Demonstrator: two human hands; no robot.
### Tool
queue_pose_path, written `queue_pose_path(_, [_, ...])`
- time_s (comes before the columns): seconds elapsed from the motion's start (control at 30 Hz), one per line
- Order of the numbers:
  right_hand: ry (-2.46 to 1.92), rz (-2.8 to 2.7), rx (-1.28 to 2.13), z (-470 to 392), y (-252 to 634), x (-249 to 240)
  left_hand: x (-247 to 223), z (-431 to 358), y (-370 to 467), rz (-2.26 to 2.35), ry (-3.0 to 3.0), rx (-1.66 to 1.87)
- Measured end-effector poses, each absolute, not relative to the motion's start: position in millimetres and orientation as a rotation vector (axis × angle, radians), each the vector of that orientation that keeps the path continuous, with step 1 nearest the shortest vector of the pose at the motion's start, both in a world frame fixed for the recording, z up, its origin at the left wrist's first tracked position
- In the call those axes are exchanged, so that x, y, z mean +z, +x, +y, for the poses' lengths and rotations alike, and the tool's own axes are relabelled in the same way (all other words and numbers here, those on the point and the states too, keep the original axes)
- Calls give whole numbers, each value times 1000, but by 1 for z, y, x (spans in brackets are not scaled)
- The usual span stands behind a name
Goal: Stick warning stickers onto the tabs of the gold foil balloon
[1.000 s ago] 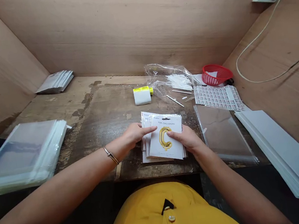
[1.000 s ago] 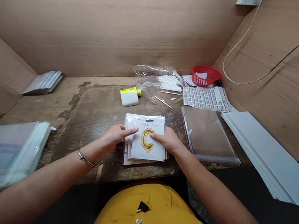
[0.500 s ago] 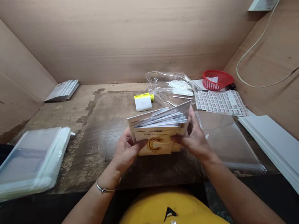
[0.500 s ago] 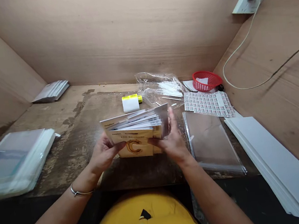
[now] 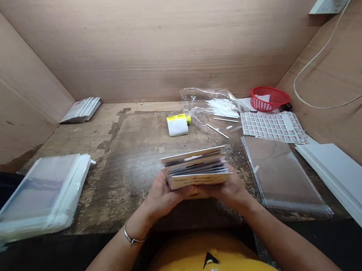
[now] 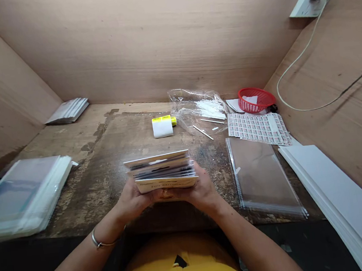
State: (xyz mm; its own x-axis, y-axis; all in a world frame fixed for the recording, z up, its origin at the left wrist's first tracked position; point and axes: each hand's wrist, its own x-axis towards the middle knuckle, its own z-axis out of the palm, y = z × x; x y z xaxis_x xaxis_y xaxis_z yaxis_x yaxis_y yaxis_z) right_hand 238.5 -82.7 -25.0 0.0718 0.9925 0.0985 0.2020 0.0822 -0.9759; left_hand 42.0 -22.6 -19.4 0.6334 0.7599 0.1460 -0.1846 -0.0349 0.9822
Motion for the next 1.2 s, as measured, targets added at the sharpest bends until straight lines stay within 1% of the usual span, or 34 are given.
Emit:
queue_pose_path(0.1, [-1333, -1476, 946, -80, 243, -14, -14, -20, 36, 530, 1488, 882])
queue_pose_path(0.23, [-1298, -1593, 961, -72, 244, -11, -30, -17, 30, 690, 1525, 978])
queue_pose_path(0.37, [-1365, -1556, 853, -70, 243, -16, -50, -18, 31, 743, 1611, 880])
queue_pose_path(0.43, [-1400, -1487, 894, -72, 243, -21, -54, -18, 32, 752, 1656, 795])
queue_pose_path(0.53, [-1458, -1413, 949, -75, 244, -29, -51, -15, 31, 735, 1678, 773])
queue_pose_path(0.7, [-1393, -1377, 860, -70, 240, -34, -42, -6, 38, 724, 1580, 835])
queue_pose_path(0.83, [-1307, -1343, 1012, -68, 239, -30, -40, -7, 46, 732, 1556, 811])
queue_pose_path(0.93, [-1282, -1392, 988, -73, 239, -27, -38, -12, 45, 757, 1534, 837])
queue_pose_path(1.03, [-1288, -1395, 929, -75, 240, -31, -40, -14, 45, 725, 1380, 796])
queue_pose_path(1.2, [-1264, -1393, 1084, -68, 248, -37, -53, -9, 50, 662, 1289, 706])
